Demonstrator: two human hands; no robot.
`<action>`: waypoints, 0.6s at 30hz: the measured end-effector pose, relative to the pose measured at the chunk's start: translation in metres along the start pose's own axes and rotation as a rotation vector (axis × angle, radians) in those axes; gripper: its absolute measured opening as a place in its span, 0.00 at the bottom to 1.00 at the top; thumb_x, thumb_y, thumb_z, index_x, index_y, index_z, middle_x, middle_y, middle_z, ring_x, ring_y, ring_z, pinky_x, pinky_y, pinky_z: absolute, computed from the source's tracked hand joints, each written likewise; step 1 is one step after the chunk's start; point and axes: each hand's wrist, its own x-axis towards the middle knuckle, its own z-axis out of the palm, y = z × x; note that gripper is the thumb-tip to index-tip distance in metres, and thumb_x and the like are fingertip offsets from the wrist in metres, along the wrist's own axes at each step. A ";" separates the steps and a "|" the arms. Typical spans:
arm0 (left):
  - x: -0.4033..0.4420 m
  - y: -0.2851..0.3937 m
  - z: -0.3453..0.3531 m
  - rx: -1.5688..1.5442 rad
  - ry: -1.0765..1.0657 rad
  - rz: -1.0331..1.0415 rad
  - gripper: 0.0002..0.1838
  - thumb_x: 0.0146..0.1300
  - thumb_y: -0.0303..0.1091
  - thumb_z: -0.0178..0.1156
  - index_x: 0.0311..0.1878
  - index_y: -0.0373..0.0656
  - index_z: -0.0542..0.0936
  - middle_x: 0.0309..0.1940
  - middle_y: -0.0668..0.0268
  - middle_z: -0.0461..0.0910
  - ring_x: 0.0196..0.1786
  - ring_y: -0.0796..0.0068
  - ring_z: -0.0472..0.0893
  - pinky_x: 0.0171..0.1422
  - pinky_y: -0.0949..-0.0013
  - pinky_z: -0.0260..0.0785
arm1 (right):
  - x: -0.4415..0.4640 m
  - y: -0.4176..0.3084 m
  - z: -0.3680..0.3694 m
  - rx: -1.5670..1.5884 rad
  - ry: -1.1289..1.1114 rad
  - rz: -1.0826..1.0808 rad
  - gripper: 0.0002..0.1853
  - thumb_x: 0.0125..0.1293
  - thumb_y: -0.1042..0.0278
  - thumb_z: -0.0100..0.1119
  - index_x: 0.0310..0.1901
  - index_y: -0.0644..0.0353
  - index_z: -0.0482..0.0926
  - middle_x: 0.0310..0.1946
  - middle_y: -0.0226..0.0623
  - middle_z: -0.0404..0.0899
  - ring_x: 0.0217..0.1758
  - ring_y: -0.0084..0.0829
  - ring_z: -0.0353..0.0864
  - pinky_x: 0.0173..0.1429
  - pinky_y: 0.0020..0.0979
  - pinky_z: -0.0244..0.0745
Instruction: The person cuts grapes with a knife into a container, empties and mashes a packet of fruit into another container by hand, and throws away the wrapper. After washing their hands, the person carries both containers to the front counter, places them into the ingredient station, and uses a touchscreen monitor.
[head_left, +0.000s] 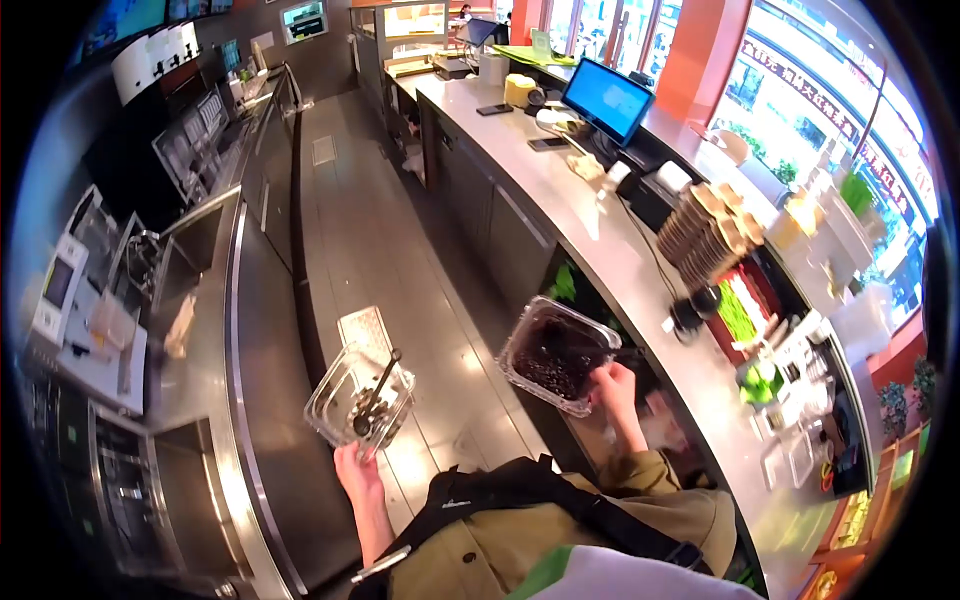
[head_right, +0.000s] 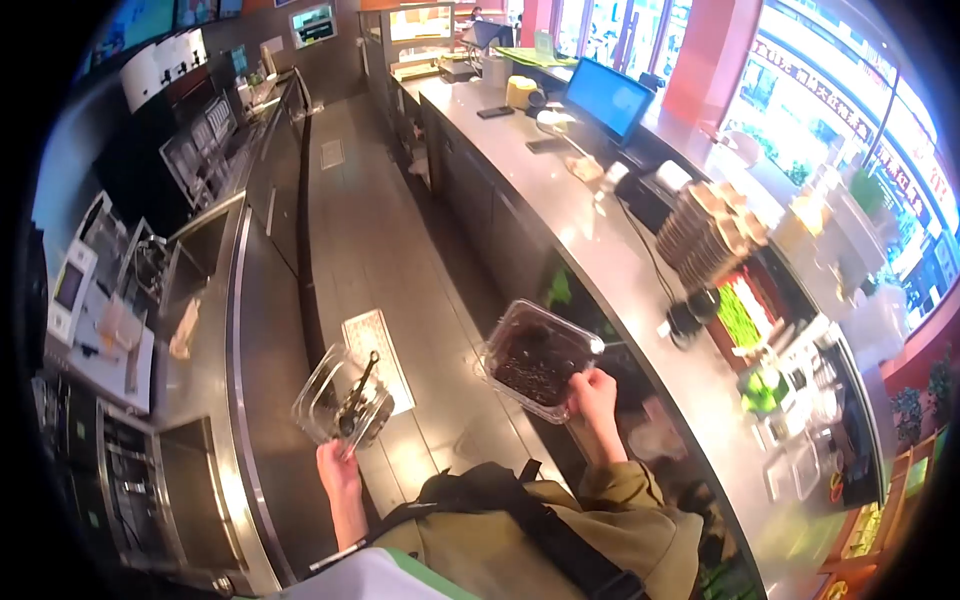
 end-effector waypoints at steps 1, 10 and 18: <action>0.024 0.009 0.013 0.002 0.026 0.044 0.07 0.50 0.25 0.52 0.24 0.46 0.65 0.23 0.73 0.66 0.26 0.78 0.69 0.31 0.76 0.65 | 0.032 -0.013 0.032 0.015 -0.048 -0.014 0.05 0.49 0.74 0.51 0.20 0.64 0.68 0.12 0.32 0.68 0.08 0.22 0.65 0.12 0.22 0.59; 0.332 0.052 0.148 0.126 0.121 0.191 0.07 0.52 0.25 0.51 0.25 0.43 0.63 0.21 0.68 0.67 0.20 0.77 0.67 0.25 0.78 0.61 | 0.280 -0.081 0.299 0.167 -0.138 0.019 0.06 0.48 0.74 0.53 0.19 0.64 0.68 0.11 0.33 0.68 0.09 0.23 0.67 0.12 0.23 0.62; 0.582 0.071 0.360 0.194 -0.196 0.026 0.04 0.54 0.28 0.50 0.29 0.40 0.66 0.26 0.66 0.69 0.24 0.76 0.68 0.28 0.78 0.62 | 0.441 -0.117 0.407 0.192 0.132 0.042 0.07 0.47 0.76 0.52 0.17 0.64 0.67 0.09 0.35 0.68 0.08 0.24 0.67 0.12 0.25 0.61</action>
